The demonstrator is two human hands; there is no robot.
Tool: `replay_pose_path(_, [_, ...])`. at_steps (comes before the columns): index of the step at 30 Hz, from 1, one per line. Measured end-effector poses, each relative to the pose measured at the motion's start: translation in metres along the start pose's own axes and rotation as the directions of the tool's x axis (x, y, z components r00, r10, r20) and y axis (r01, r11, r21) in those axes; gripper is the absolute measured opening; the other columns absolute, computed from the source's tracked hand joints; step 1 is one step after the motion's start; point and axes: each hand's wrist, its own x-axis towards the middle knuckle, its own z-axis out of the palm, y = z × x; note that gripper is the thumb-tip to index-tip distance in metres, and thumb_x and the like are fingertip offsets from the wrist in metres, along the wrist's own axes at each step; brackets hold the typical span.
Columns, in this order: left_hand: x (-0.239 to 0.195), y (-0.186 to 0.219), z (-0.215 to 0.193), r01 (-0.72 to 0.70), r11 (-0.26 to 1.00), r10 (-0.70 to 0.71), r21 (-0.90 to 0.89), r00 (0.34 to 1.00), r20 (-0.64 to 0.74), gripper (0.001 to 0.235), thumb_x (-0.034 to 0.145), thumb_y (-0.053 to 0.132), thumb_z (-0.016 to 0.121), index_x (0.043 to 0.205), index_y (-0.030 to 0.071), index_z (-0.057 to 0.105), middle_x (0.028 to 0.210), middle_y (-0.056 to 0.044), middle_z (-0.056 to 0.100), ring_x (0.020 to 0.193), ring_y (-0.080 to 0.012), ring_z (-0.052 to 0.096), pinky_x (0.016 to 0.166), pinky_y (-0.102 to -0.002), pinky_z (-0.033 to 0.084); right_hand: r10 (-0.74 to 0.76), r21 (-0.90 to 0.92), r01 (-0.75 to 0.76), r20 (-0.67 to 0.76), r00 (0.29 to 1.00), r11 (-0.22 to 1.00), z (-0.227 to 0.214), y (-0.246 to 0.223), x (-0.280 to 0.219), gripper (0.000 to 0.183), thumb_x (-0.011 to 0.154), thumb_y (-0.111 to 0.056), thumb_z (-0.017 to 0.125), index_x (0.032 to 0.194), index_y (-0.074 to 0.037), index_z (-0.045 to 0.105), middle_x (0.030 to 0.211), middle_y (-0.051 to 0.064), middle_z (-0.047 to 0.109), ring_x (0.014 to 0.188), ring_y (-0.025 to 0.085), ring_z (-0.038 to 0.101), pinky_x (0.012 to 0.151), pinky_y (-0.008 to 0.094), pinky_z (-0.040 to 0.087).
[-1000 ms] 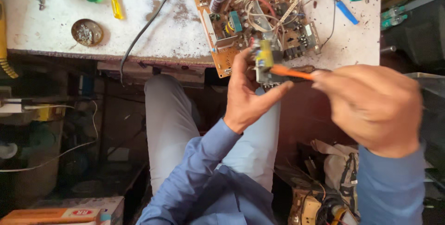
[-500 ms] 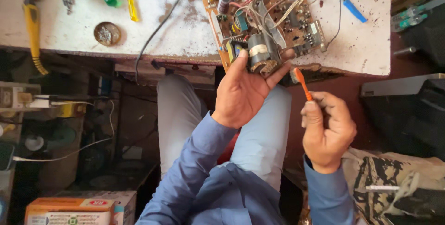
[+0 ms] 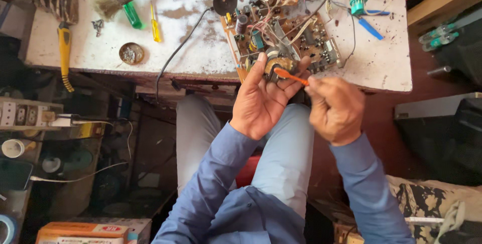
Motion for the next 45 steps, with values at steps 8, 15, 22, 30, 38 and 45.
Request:
replay_pose_path(8, [0.009,-0.006,0.01,-0.029,0.999,0.028,-0.044,0.999,-0.03,0.051,0.112,0.039,0.05,0.141,-0.002,0.052,0.139,-0.026,0.061,0.132,-0.0337,0.059,0.123,-0.047,0.039,0.37,0.068,-0.363,-0.167,0.914,0.929,0.033,-0.039,-0.024,0.01,0.104,-0.004,0.068,0.111,0.002,0.063,0.091,0.016,0.069,0.073,0.025,0.068,0.066,0.033,0.053])
replay_pose_path(15, [0.014,-0.009,0.005,-0.059,0.996,0.057,-0.073,0.998,-0.031,0.05,0.114,0.039,0.048,0.135,-0.005,0.056,0.138,-0.027,0.061,0.135,-0.0345,0.058,0.127,-0.046,0.038,0.498,0.079,-0.491,-0.118,0.859,0.867,0.029,-0.06,-0.013,0.011,0.103,-0.007,0.067,0.107,0.003,0.065,0.083,0.016,0.068,0.068,0.023,0.068,0.061,0.034,0.052])
replay_pose_path(22, [0.012,-0.017,0.006,-0.003,0.994,-0.002,-0.112,0.999,-0.043,0.052,0.112,0.04,0.047,0.132,-0.007,0.058,0.135,-0.026,0.064,0.134,-0.0348,0.058,0.123,-0.045,0.036,0.477,0.085,-0.471,-0.215,0.852,0.878,0.033,-0.058,-0.013,0.011,0.106,-0.008,0.068,0.105,0.002,0.064,0.09,0.019,0.071,0.074,0.026,0.072,0.065,0.037,0.054])
replay_pose_path(30, [0.01,-0.016,0.005,-0.057,0.998,0.056,-0.037,0.998,-0.028,0.05,0.116,0.039,0.046,0.132,-0.007,0.058,0.135,-0.027,0.064,0.134,-0.0356,0.06,0.126,-0.048,0.037,0.436,0.038,-0.438,-0.207,0.876,0.898,0.023,-0.063,-0.014,0.01,0.106,-0.006,0.068,0.103,0.001,0.063,0.097,0.02,0.071,0.081,0.032,0.073,0.068,0.038,0.055])
replay_pose_path(38, [0.009,-0.014,0.009,-0.076,0.997,0.076,0.007,0.995,-0.07,0.043,0.114,0.036,0.048,0.134,-0.002,0.057,0.135,-0.027,0.065,0.129,-0.0355,0.059,0.121,-0.051,0.037,0.656,0.158,-0.638,-0.147,0.74,0.754,0.005,-0.051,-0.036,0.009,0.1,-0.008,0.072,0.097,-0.001,0.066,0.07,0.011,0.065,0.059,0.021,0.058,0.054,0.033,0.046])
replay_pose_path(45, [0.008,-0.018,0.007,-0.051,0.999,0.052,0.013,0.995,-0.084,0.043,0.114,0.033,0.049,0.137,-0.003,0.055,0.136,-0.025,0.064,0.133,-0.0338,0.059,0.123,-0.049,0.037,0.315,0.031,-0.316,-0.203,0.927,0.948,0.002,-0.042,-0.025,0.01,0.104,-0.005,0.072,0.106,0.001,0.065,0.087,0.015,0.066,0.074,0.024,0.066,0.067,0.034,0.052])
